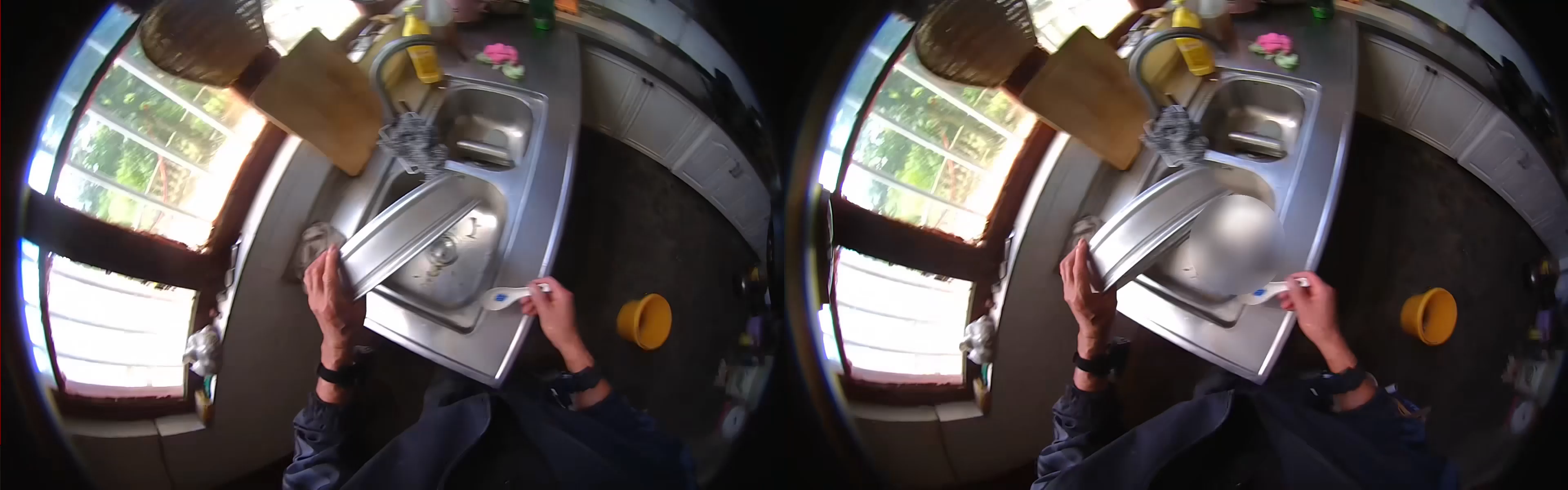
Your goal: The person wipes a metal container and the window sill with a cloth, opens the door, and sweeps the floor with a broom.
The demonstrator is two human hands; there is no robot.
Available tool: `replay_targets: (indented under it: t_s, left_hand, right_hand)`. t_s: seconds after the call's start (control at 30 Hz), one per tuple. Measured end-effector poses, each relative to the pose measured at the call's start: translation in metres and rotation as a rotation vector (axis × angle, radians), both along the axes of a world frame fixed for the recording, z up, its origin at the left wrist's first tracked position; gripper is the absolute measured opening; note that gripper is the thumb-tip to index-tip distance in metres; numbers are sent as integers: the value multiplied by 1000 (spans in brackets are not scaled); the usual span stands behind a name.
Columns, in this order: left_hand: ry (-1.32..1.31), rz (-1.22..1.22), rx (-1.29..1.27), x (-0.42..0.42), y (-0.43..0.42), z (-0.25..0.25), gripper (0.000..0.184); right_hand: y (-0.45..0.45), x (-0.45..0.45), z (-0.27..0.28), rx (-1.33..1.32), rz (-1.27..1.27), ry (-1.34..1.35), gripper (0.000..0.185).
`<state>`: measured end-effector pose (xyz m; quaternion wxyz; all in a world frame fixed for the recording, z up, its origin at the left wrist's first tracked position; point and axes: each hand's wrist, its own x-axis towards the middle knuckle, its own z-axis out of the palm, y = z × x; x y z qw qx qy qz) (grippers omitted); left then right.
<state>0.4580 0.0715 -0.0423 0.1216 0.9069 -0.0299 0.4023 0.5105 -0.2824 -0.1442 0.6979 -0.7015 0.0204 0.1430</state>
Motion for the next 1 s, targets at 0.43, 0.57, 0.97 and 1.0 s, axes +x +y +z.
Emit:
replay_targets:
  t_s: [0.43, 0.57, 0.97, 1.0]
  left_hand:
    - [-178, 177, -483, -40, 79, 52, 66]
    - [-274, 26, -1156, -41, 98, 36, 59]
    - [-839, -222, -1139, -124, 203, 150, 42]
    - [-862, -156, -1087, -129, 211, 165, 42]
  right_hand:
    - [-8, -9, -51, -3, -187, 176, 18]
    - [-9, -6, -74, -18, -206, 204, 18]
    - [-9, -1, -110, -11, -165, 211, 19]
    - [-5, -4, -97, 2, -160, 226, 18]
